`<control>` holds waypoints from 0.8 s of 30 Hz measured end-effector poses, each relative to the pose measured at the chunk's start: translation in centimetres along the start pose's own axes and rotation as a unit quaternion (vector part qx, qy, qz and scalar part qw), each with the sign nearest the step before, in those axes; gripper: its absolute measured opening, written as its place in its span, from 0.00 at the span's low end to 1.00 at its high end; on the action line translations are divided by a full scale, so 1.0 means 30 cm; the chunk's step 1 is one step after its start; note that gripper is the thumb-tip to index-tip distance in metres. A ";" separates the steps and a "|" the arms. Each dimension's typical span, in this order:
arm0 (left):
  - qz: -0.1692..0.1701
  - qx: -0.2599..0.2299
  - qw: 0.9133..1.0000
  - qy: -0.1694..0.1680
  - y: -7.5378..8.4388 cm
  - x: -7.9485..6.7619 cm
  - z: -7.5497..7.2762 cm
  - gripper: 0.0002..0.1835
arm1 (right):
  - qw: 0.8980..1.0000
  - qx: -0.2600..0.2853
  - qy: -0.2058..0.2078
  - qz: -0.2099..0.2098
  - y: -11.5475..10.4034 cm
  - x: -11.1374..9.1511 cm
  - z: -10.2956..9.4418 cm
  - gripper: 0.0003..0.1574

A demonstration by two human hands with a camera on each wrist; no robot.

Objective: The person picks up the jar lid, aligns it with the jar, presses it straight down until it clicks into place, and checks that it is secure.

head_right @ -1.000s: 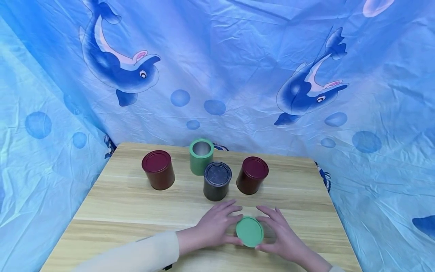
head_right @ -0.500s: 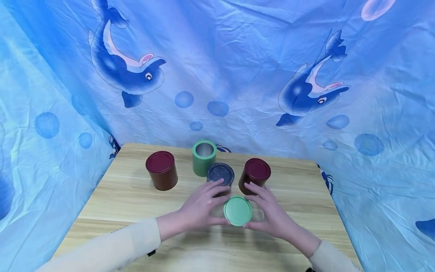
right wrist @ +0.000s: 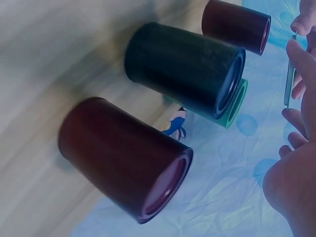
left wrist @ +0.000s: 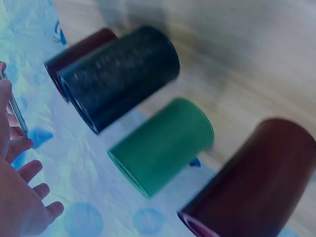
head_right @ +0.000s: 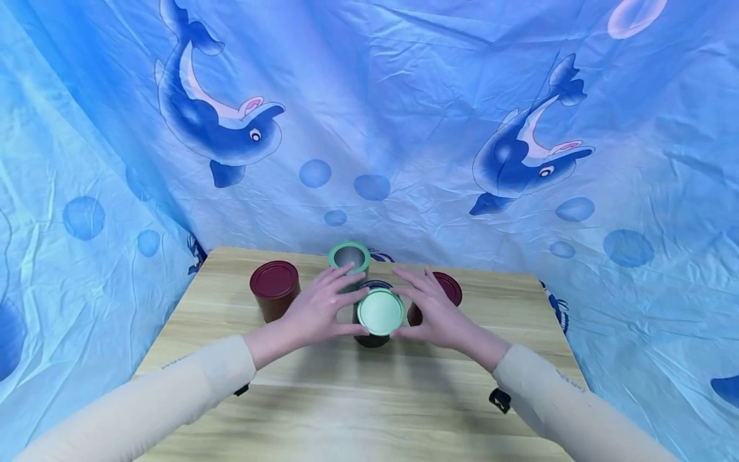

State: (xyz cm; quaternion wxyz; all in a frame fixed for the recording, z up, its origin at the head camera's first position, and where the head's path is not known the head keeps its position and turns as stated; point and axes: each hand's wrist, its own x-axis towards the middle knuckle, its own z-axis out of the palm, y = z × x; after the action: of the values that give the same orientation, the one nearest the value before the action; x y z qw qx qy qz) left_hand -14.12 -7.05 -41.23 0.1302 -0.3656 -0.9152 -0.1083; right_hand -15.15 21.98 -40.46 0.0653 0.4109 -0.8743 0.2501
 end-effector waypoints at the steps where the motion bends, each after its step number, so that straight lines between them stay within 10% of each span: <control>1: -0.004 0.002 1.000 -0.003 -0.013 0.004 -0.005 0.43 | 1.000 0.003 -0.003 0.003 0.002 0.018 -0.002 0.51; 24: -0.036 0.029 0.998 -0.047 -0.236 0.084 -0.023 0.43 | 0.995 0.006 -0.088 0.047 0.093 0.268 -0.001 0.49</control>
State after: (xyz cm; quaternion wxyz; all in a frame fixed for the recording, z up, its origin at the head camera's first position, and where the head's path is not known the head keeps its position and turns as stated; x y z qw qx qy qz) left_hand -20.71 -10.67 -40.52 0.0932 -0.3330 -0.9358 -0.0688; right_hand -22.50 17.99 -38.94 -0.0264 0.3900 -0.8934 0.2214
